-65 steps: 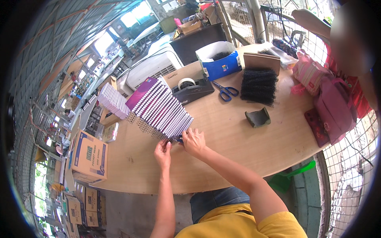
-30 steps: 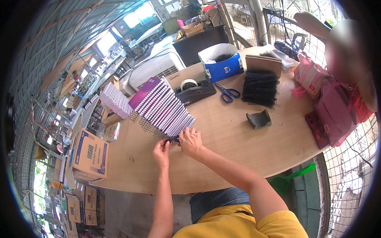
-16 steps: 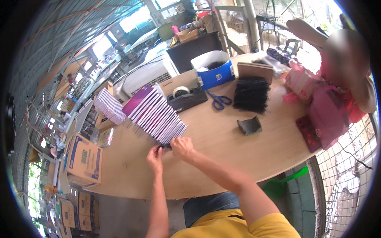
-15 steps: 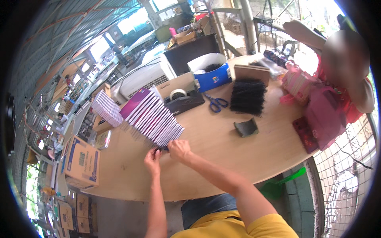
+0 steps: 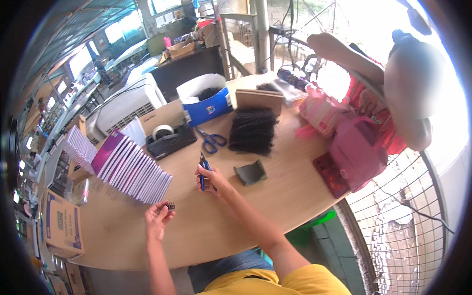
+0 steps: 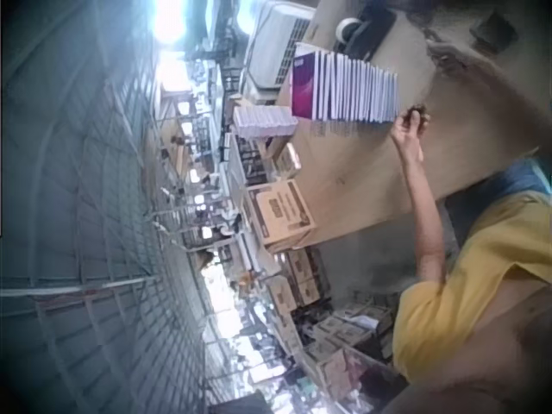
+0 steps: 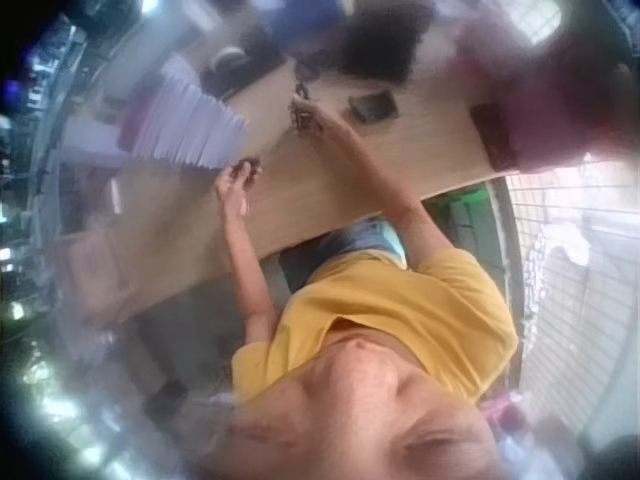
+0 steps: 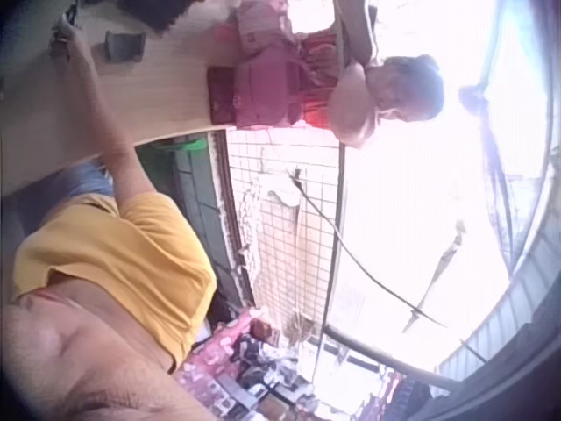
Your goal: The person organizes a stack of notebooks by hand and then uses a pair of blue-handled pliers to trim a black wire spiral binding.
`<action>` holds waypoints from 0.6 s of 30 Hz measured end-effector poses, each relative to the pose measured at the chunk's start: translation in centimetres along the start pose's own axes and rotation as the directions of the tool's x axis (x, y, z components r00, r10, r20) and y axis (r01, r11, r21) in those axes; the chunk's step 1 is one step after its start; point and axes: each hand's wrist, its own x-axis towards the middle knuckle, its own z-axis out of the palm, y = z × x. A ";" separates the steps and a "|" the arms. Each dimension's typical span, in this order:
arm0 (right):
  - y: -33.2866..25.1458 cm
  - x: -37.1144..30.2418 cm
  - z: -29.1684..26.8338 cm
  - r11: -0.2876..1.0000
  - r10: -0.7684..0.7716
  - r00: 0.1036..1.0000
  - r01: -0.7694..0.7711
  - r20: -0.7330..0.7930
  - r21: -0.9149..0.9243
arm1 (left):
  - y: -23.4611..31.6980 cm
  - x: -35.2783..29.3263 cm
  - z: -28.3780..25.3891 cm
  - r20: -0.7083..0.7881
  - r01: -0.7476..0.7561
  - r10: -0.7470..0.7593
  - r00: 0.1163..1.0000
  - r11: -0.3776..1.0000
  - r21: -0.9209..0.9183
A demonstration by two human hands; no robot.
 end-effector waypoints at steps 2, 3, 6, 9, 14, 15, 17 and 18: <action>-0.2 0.1 -1.8 0.960 -0.047 0.997 0.028 0.065 0.278 | 2.5 1.8 3.6 0.034 0.008 -0.011 0.999 0.997 0.081; -0.2 0.2 -2.3 0.910 -0.041 0.995 0.002 0.087 0.415 | 3.7 3.2 5.5 0.105 -0.043 0.033 0.994 0.995 0.094; 0.4 0.8 -2.9 0.918 -0.075 0.986 0.008 0.152 0.397 | 8.2 7.3 10.1 0.196 -0.257 0.225 0.954 0.953 0.158; 0.5 1.5 -2.7 0.936 -0.052 0.981 -0.018 0.188 0.351 | 13.0 12.3 14.4 0.181 -0.610 0.587 0.789 0.783 0.121; 0.5 1.9 -3.0 0.947 -0.020 0.975 -0.054 0.223 0.318 | 17.7 21.8 19.8 -0.023 -0.947 0.963 0.269 0.268 0.179; 0.5 2.0 -2.9 0.950 -0.015 0.972 -0.059 0.233 0.306 | 17.8 24.0 20.5 -0.008 -0.958 0.972 0.234 0.232 0.170; 0.8 1.9 -2.6 0.943 0.005 0.971 -0.084 0.238 0.323 | 17.0 27.9 20.8 0.210 -0.864 0.906 0.369 0.250 0.437; 0.9 2.0 -2.5 0.939 0.010 0.974 -0.086 0.226 0.332 | 16.1 29.7 21.2 0.344 -0.865 0.882 0.323 0.127 0.486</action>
